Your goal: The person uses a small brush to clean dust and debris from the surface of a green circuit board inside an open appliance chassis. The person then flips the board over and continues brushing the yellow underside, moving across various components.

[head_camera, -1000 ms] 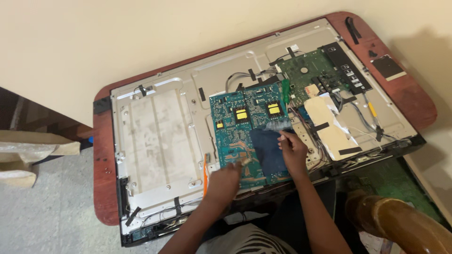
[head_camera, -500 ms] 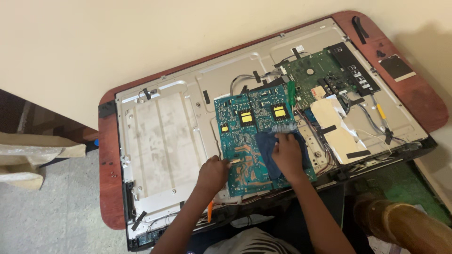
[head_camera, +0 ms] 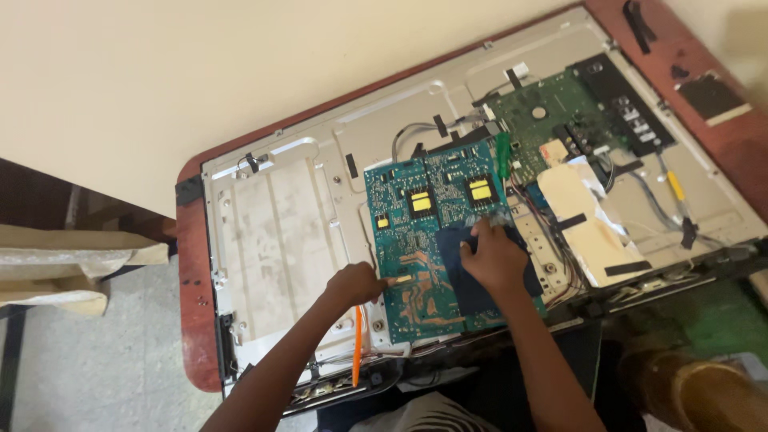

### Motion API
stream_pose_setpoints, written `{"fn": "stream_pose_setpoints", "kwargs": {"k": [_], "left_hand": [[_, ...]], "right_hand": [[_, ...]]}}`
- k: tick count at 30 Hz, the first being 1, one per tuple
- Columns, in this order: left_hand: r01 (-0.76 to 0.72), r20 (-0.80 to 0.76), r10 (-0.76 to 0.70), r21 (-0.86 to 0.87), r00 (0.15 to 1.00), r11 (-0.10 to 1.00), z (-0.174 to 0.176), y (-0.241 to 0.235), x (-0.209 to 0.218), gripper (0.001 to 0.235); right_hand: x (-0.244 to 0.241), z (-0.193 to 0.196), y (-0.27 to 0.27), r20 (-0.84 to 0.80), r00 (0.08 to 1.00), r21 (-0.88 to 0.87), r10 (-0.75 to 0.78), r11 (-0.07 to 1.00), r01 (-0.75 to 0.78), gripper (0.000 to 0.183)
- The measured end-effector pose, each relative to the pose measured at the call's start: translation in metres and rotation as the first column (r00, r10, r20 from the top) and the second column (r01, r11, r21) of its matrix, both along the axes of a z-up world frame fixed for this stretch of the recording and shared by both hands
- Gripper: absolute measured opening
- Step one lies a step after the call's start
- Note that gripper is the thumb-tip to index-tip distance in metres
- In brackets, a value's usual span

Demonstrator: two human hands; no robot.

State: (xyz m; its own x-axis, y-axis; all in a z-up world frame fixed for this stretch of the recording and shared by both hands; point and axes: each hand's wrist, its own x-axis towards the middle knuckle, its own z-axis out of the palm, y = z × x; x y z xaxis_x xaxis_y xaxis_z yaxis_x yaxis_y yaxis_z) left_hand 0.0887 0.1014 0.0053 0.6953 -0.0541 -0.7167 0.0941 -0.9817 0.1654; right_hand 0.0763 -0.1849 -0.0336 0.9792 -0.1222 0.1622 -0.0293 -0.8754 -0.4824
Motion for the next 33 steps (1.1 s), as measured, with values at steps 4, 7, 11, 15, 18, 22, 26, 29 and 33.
{"fn": "stream_pose_setpoints", "kwargs": {"k": [4,7,11,15,18,22,26,29,33], "left_hand": [[0.045,0.007,-0.045,0.004,0.999,0.999,-0.004,-0.008,0.005,0.062],[0.029,0.008,-0.029,0.041,1.0,0.999,-0.003,-0.007,0.01,0.061],[0.075,0.031,-0.075,0.01,0.997,0.997,-0.006,-0.009,0.006,0.058],[0.088,0.021,-0.089,0.025,0.996,0.996,0.002,-0.003,0.01,0.062],[0.13,0.038,-0.134,0.077,0.99,0.988,0.005,-0.011,0.017,0.06],[0.133,0.03,-0.135,0.073,0.99,0.988,0.007,-0.012,0.017,0.055],[0.134,0.03,-0.135,0.038,0.99,0.99,0.008,-0.009,0.02,0.058],[0.064,0.054,-0.067,0.058,0.996,0.996,0.004,-0.011,0.018,0.054],[0.071,0.031,-0.072,0.024,0.997,0.997,0.008,-0.009,0.013,0.059]], "right_hand": [[-0.011,-0.008,-0.004,0.207,0.978,-0.043,0.012,0.999,-0.004,0.032],[-0.008,-0.006,0.001,0.235,0.972,-0.072,0.013,0.997,0.004,0.032],[-0.011,-0.002,-0.001,0.227,0.974,-0.063,-0.008,0.998,0.023,0.032],[-0.013,-0.002,0.004,0.271,0.962,-0.037,-0.028,0.999,0.039,0.031],[-0.016,-0.004,0.002,0.322,0.946,0.04,-0.037,0.999,0.025,0.03],[-0.02,-0.001,0.002,0.291,0.957,0.035,-0.026,0.999,0.017,0.028],[-0.012,0.002,0.001,0.283,0.959,0.053,-0.027,0.999,0.013,0.026],[-0.015,-0.001,0.0,0.33,0.943,0.055,-0.037,0.998,0.02,0.026],[-0.018,0.0,0.003,0.299,0.953,0.06,-0.043,0.998,0.026,0.025]]}}
